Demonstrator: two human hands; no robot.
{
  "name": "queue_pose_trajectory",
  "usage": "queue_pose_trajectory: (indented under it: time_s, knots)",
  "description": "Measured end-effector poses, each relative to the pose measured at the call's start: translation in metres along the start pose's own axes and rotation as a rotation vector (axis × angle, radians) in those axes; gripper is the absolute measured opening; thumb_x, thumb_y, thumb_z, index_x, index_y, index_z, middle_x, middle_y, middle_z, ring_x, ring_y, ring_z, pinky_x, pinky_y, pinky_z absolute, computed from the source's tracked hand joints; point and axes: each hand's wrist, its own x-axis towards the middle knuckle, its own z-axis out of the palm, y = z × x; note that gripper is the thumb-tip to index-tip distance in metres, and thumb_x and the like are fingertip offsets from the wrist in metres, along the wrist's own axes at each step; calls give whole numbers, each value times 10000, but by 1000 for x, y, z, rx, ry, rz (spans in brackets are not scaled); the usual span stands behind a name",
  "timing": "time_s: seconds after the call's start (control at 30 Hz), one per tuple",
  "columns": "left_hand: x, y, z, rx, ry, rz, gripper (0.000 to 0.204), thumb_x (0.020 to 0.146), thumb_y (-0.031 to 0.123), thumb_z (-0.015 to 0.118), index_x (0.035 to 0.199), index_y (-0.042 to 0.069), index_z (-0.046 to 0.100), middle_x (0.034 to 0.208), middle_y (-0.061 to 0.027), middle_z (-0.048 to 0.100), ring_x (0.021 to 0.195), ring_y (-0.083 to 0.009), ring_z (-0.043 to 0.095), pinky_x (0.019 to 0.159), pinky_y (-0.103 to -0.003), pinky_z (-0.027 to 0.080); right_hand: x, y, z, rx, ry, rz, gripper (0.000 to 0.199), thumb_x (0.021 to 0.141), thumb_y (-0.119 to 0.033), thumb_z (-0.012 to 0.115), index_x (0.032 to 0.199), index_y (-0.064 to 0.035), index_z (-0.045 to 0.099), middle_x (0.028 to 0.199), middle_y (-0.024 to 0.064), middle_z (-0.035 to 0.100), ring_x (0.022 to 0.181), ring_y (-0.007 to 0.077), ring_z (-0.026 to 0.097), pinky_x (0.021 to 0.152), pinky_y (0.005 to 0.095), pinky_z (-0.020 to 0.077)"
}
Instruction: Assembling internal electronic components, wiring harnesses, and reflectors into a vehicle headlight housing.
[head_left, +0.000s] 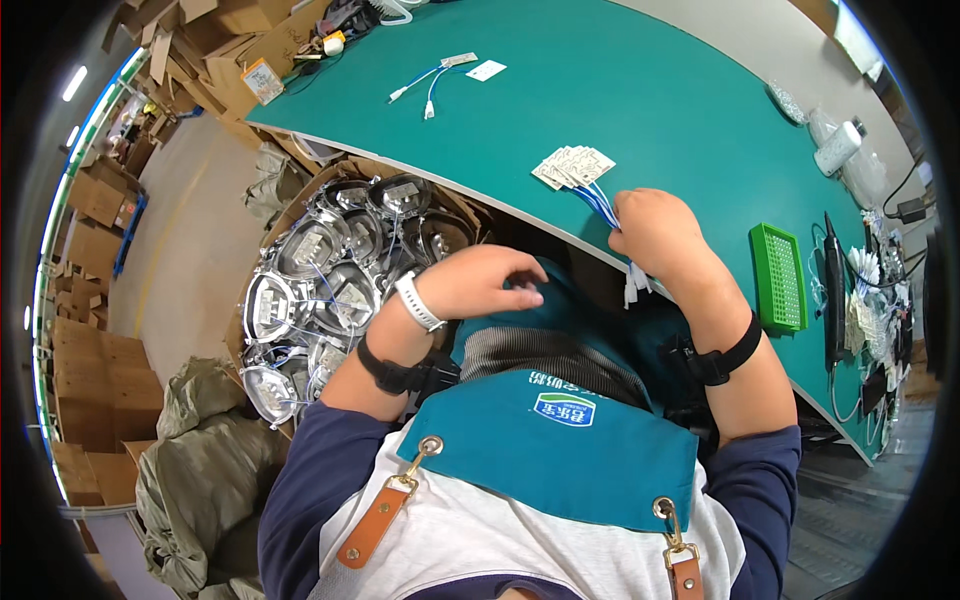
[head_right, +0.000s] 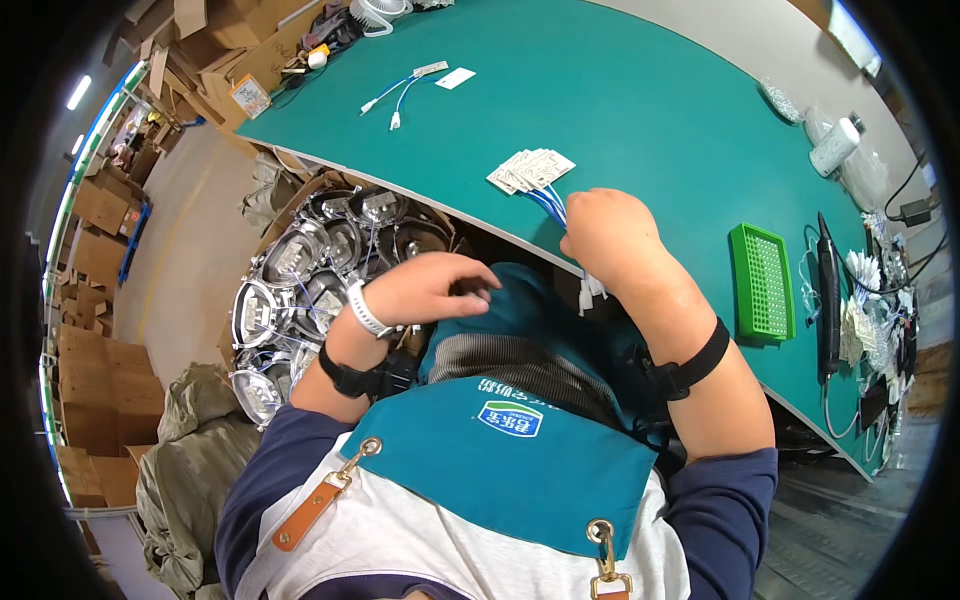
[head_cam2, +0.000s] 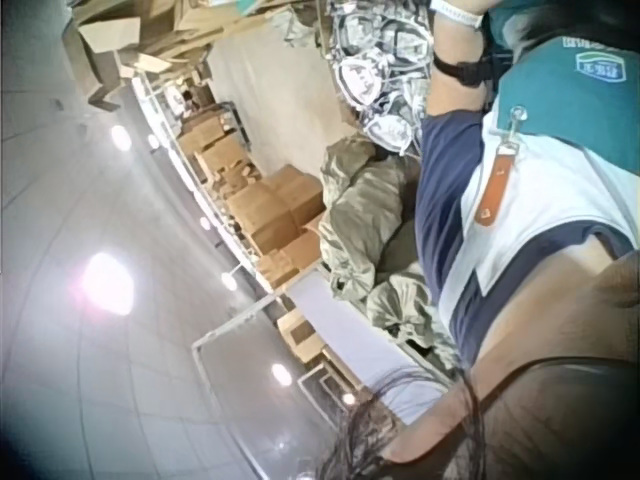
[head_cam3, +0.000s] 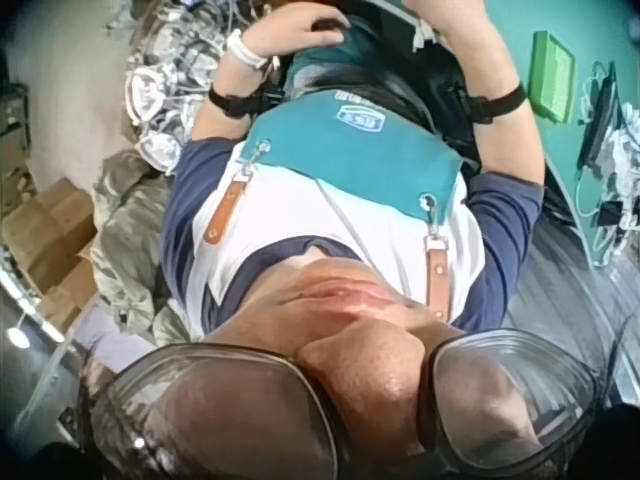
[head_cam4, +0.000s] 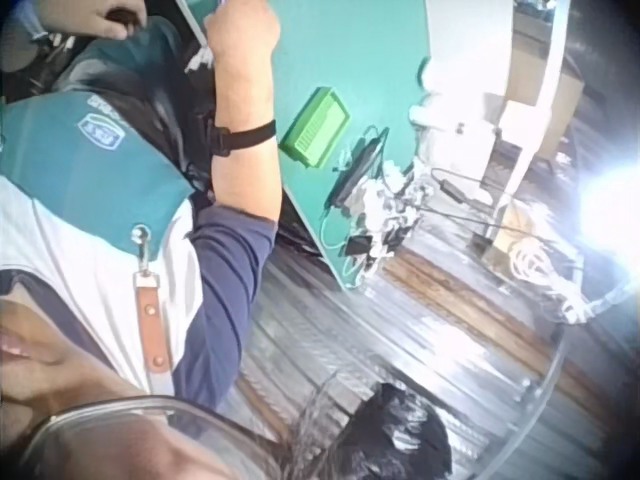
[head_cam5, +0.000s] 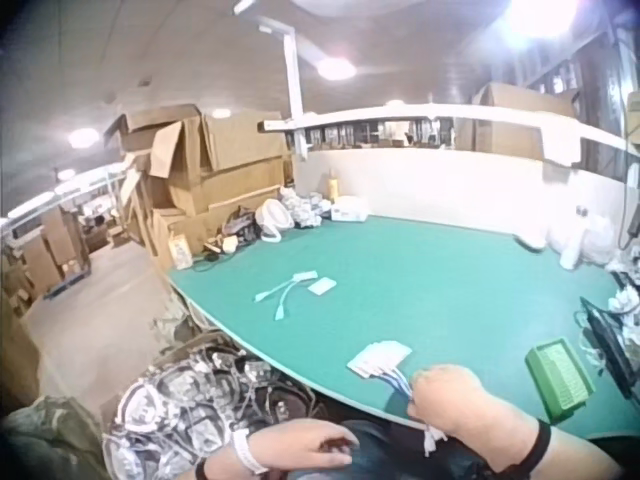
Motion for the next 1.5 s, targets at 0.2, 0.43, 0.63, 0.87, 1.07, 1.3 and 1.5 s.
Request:
queue_pose_trajectory:
  time_s: [0.2,0.43,0.63,0.87,1.07,1.3,1.5]
  knots:
    - [39,-13,51,-1126,94,-111,430,940,307,479,1200,-36,491,1136,-128,580,1055,-222,555,904,-348,447,-31,-20,6,156,77,-121,142,671,-130,632,760,-23,603,761,163,616,754,338,606,684,424,486]
    - [37,19,42,-980,357,92,223,928,120,474,1081,-25,546,994,-111,608,906,-179,583,809,-303,482,-75,-30,12,513,141,-231,184,657,-106,684,755,-29,549,704,111,563,665,281,580,610,369,473]
    - [23,59,29,-1039,153,158,302,901,147,551,1155,-9,510,980,-80,608,833,-157,601,711,-284,505,-72,-21,10,1525,425,-80,259,781,-94,692,945,14,524,769,26,553,634,113,534,581,229,473]
    - [26,44,35,-942,258,85,314,873,182,607,1117,-12,569,952,-87,646,835,-149,615,734,-279,502,-83,-8,14,1462,354,-21,91,859,-49,597,847,30,554,752,65,621,635,94,586,567,206,488]
    - [24,47,38,-899,312,96,271,875,162,597,1079,-15,598,937,-89,658,859,-152,623,767,-275,491,-85,-7,16,1367,432,36,100,850,-47,612,820,39,570,738,60,623,647,98,600,565,211,492]
    - [23,36,35,-919,282,253,265,914,180,512,1070,-13,605,1033,-87,639,943,-162,596,839,-295,463,-96,-8,15,1393,554,-81,68,854,-28,597,827,23,561,756,52,602,667,97,586,584,207,481]
    - [18,38,34,-683,295,314,260,913,180,507,1068,-6,602,1116,-101,610,920,-189,588,816,-327,459,-88,-2,18,1287,663,-441,39,824,-16,597,825,6,565,1107,167,528,1009,223,538,814,315,454]
